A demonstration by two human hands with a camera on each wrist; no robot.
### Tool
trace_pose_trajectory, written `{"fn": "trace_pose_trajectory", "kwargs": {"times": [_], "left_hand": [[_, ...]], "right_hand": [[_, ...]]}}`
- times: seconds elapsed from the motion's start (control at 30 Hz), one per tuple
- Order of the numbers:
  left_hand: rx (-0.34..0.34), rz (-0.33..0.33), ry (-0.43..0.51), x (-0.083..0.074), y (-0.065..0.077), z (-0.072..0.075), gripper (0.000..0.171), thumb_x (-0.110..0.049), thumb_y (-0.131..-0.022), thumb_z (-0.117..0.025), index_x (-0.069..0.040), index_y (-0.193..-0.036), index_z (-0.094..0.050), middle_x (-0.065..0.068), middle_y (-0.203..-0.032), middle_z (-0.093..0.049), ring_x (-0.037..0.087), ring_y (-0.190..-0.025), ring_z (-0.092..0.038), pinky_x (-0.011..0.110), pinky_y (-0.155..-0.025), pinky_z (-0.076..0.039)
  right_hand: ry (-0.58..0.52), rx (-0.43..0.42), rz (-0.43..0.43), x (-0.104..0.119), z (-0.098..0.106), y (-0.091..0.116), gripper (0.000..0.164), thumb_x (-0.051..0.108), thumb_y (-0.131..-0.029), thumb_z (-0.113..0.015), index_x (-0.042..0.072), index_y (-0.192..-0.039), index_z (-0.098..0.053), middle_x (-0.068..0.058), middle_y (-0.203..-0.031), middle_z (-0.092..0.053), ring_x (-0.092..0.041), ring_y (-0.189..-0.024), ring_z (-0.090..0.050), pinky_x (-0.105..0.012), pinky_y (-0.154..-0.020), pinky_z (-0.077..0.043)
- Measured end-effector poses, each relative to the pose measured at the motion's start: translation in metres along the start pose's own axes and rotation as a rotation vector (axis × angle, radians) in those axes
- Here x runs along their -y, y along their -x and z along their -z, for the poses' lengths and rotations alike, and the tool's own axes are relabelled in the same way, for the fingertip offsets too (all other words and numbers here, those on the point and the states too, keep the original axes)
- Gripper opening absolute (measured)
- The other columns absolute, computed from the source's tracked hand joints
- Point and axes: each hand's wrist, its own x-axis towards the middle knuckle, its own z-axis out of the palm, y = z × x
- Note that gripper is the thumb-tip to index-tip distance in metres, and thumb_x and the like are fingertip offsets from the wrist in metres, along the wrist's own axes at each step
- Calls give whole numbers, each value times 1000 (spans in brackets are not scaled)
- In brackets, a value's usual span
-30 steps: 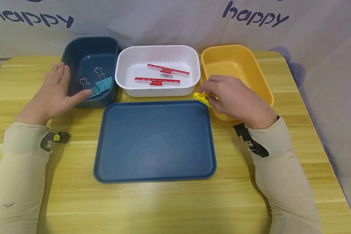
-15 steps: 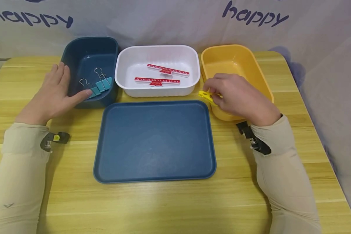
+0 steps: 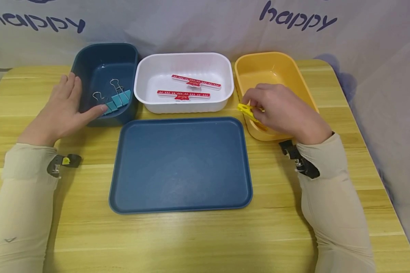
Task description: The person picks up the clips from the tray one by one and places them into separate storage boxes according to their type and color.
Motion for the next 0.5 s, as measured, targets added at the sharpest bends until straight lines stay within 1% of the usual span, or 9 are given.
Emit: {"fn": "trace_pose_trajectory", "kwargs": {"times": [0.17,0.5], "left_hand": [[2,-2,3,0,0,0,118,-83,-93,-34,1,-161,13,15,-170,25,40,-161,21,57,-134,8],[1,1,1,0,0,0,118,-83,-93,-34,1,-161,13,15,-171,24,39,-161,21,58,-134,8]], "right_hand": [[8,-11,4,-4,1,1,26,-5,-88,-69,3,-113,-73,-11,-92,-71,-24,-83,-63,-44,-78,-56],[19,-2,-33,-8,2,2,25,-3,-89,-70,3,-113,-73,-12,-93,-71,-24,-84,-61,-43,-78,-56]]}}
